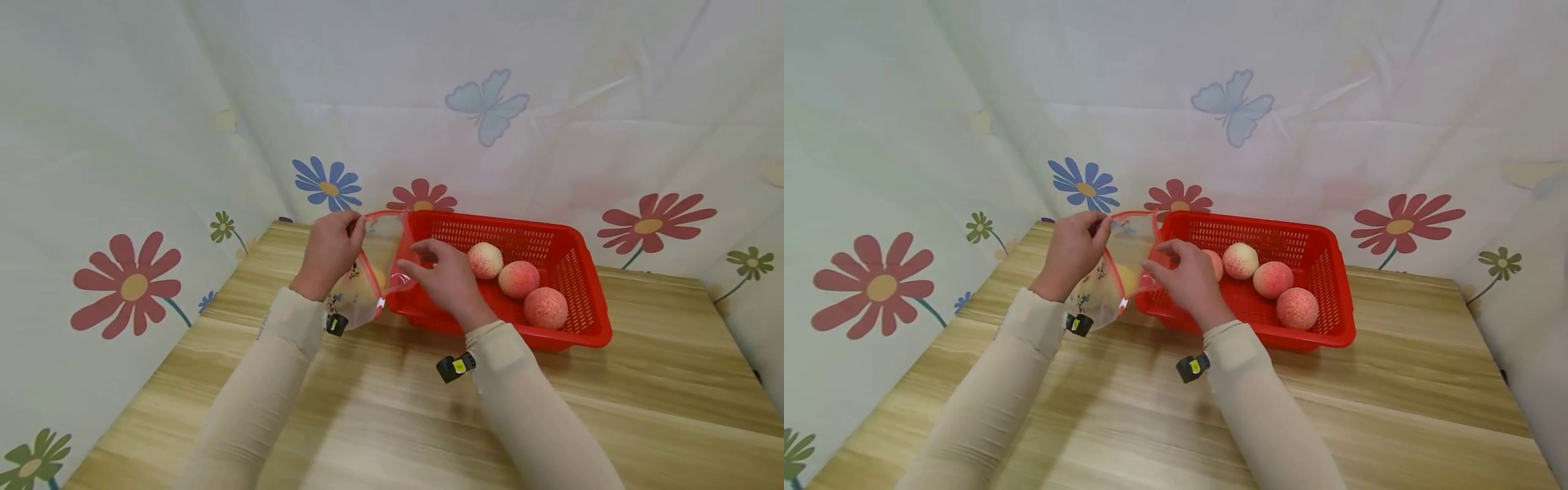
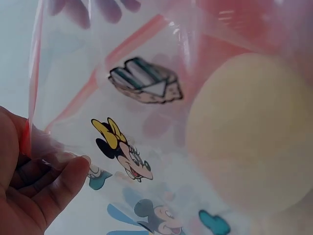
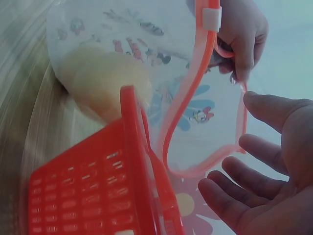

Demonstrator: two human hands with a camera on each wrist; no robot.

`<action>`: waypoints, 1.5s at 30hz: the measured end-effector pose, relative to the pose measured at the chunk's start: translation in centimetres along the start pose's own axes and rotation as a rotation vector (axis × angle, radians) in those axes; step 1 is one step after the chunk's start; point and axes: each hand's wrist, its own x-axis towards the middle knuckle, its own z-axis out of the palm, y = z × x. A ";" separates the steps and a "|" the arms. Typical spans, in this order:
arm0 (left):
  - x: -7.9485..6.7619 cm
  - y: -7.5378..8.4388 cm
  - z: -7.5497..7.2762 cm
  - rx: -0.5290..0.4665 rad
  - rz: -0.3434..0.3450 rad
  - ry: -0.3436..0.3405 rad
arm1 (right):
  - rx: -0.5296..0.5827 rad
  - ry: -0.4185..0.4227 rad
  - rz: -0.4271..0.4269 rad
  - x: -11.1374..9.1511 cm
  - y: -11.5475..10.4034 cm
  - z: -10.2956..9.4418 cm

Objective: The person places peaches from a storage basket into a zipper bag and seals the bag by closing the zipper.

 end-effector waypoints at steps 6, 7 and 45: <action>0.4 0.0 -0.4 0.007 -0.010 0.005 | 0.022 -0.005 0.018 -0.3 0.9 -0.9; 0.5 0.0 -0.4 0.007 -0.013 0.004 | 0.025 -0.003 0.023 -0.3 1.0 -1.1; 0.3 0.9 1.4 -0.064 -0.042 -0.066 | -0.135 0.015 0.252 -1.6 8.4 -10.1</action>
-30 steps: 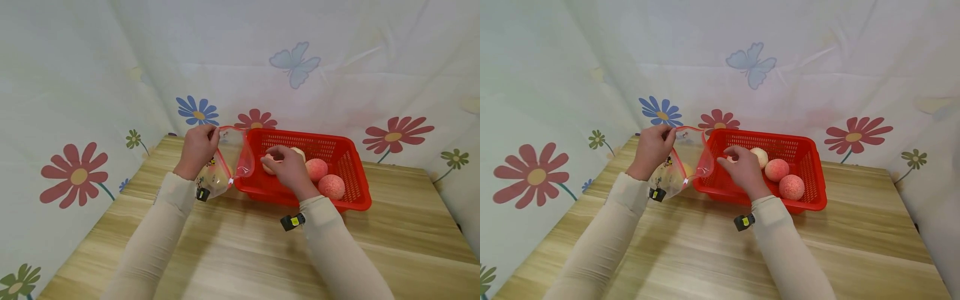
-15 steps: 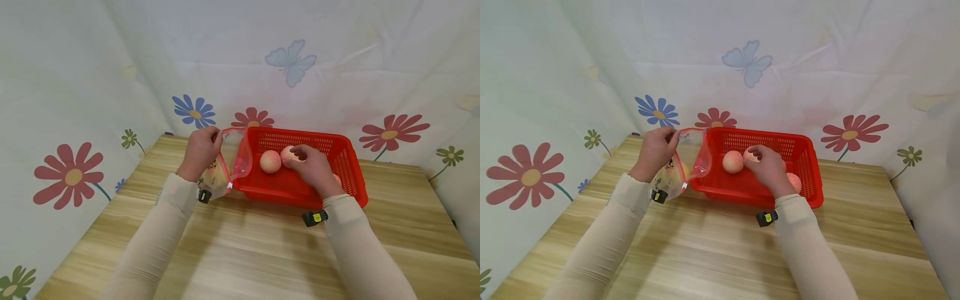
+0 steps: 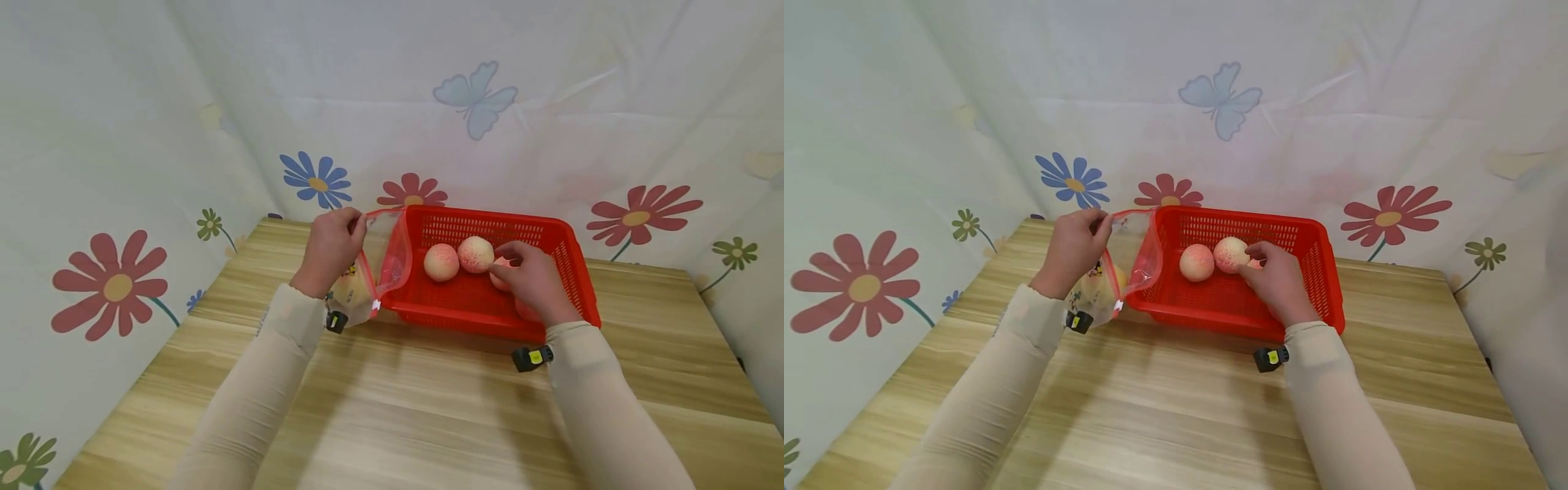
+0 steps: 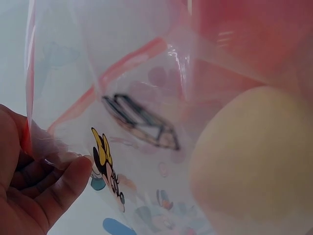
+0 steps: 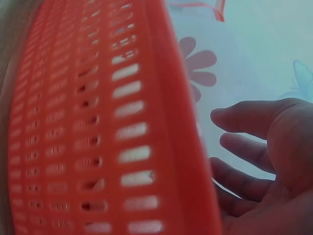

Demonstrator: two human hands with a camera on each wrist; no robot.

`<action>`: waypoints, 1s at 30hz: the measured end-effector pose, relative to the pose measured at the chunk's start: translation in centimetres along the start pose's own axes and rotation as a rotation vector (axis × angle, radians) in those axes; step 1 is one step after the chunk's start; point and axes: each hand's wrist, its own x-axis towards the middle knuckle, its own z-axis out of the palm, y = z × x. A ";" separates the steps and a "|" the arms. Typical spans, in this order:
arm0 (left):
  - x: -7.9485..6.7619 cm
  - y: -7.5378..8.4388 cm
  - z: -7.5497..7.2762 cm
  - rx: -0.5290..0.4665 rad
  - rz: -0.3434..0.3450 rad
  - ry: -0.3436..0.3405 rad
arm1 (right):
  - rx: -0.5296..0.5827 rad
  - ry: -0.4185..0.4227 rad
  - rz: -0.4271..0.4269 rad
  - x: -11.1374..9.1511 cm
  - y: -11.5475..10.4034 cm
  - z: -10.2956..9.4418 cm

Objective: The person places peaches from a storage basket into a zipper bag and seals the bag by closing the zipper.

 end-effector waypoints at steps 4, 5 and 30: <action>-0.1 0.0 0.1 -0.008 -0.015 -0.015 | -0.020 0.009 0.013 0.0 0.7 -0.3; -0.2 0.0 0.1 -0.008 -0.020 -0.019 | -0.024 0.008 0.017 0.0 0.9 -0.4; -0.8 0.0 0.6 0.001 -0.005 -0.017 | -0.200 -0.147 0.149 0.4 3.4 -1.8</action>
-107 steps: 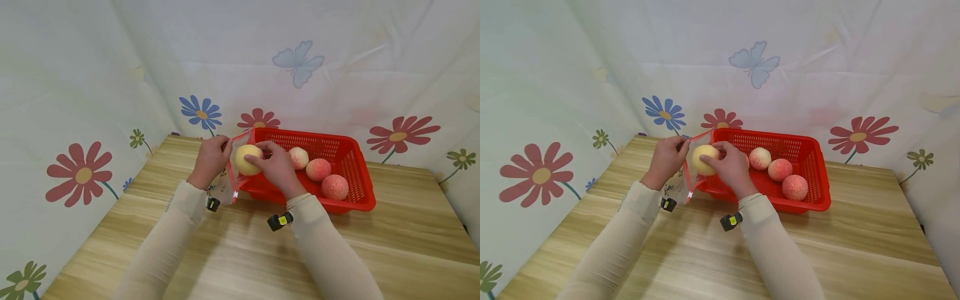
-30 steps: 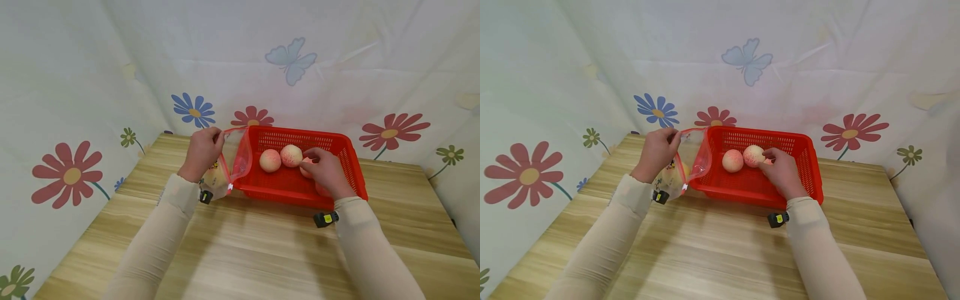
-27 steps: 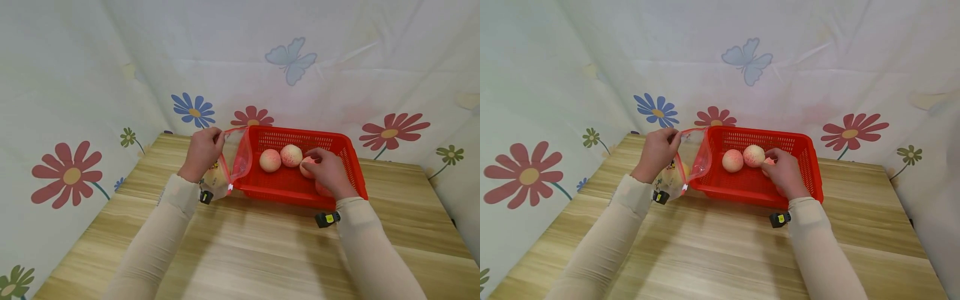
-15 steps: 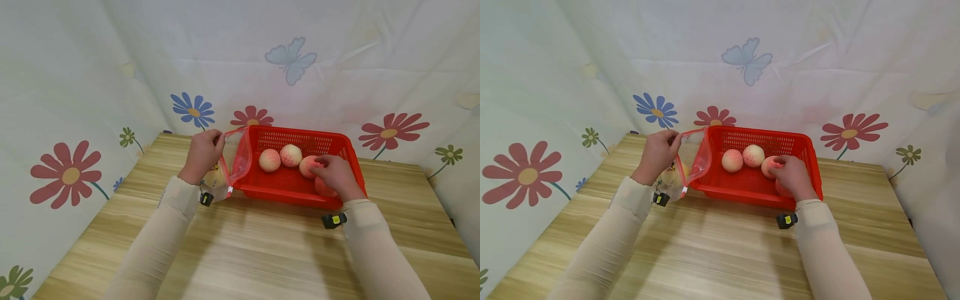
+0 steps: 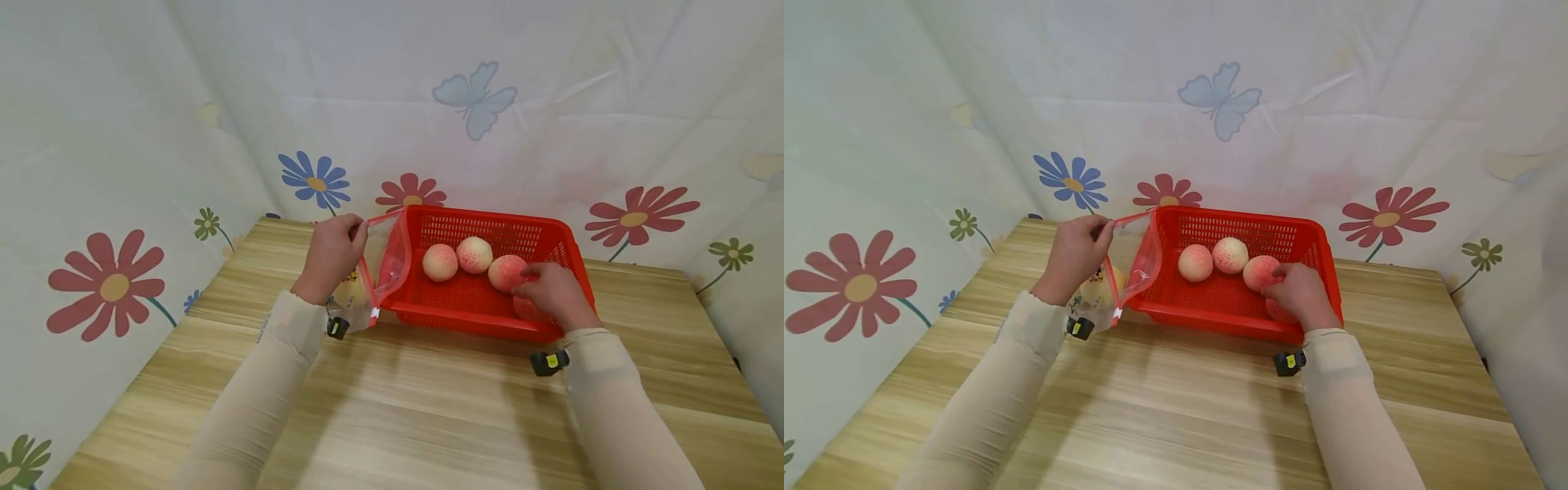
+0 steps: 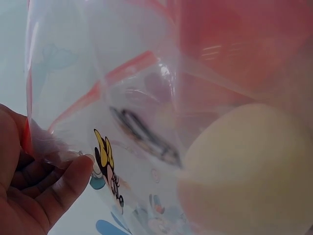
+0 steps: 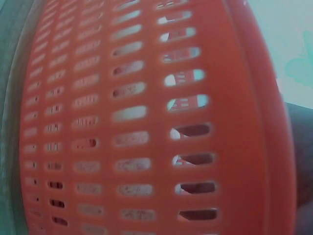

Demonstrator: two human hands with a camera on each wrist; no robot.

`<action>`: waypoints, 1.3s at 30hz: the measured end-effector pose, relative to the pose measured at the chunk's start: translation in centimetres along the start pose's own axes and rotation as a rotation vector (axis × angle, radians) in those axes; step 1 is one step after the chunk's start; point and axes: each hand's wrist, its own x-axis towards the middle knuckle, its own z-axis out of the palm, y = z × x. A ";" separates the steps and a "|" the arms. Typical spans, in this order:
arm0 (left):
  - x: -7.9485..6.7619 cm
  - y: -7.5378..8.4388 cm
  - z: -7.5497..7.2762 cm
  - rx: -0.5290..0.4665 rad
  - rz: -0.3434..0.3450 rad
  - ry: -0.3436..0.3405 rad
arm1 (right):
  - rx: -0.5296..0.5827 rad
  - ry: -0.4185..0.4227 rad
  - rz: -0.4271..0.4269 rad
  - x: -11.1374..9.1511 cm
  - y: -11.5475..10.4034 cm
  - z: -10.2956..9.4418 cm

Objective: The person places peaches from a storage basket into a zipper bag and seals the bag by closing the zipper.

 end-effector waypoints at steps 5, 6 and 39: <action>0.0 0.0 0.1 0.008 -0.005 -0.006 | -0.012 -0.003 0.013 -0.1 0.4 0.1; 0.0 0.0 0.1 0.007 -0.006 -0.006 | -0.013 -0.005 0.014 -0.1 0.4 0.1; 0.0 0.1 -0.1 0.021 -0.026 -0.022 | -0.093 -0.019 -0.056 -1.0 -0.8 0.3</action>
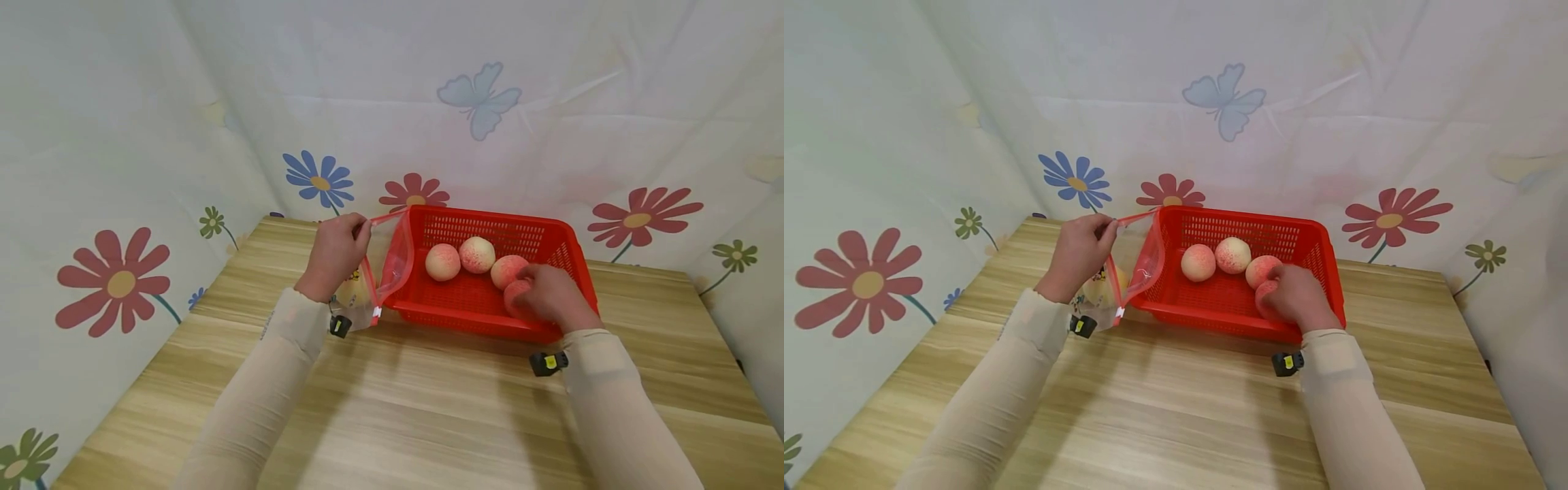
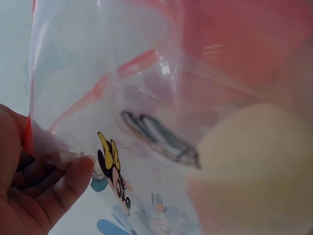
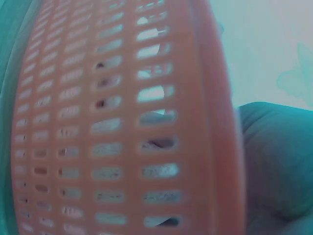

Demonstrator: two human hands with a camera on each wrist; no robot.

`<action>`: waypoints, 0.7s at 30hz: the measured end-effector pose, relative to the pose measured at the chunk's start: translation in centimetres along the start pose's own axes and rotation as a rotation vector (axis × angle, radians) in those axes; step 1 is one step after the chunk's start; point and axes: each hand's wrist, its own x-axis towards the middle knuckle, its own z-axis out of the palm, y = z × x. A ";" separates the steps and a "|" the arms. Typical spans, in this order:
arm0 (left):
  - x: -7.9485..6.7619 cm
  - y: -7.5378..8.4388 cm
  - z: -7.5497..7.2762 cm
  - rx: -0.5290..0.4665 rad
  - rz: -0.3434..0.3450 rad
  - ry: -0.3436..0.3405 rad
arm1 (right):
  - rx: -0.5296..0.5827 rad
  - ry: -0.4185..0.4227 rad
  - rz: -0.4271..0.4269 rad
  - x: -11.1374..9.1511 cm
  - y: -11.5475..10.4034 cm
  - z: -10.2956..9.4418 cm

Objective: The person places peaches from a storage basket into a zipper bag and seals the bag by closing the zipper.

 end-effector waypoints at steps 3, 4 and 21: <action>0.1 0.0 0.0 0.003 0.001 -0.001 | -0.012 0.009 -0.017 -0.1 -0.5 0.0; 0.1 0.0 0.0 0.004 0.002 -0.001 | -0.017 0.014 -0.024 -0.2 -0.6 0.0; 0.1 0.1 -0.4 0.025 0.004 -0.007 | 0.030 0.126 -0.164 -2.1 -4.6 -0.3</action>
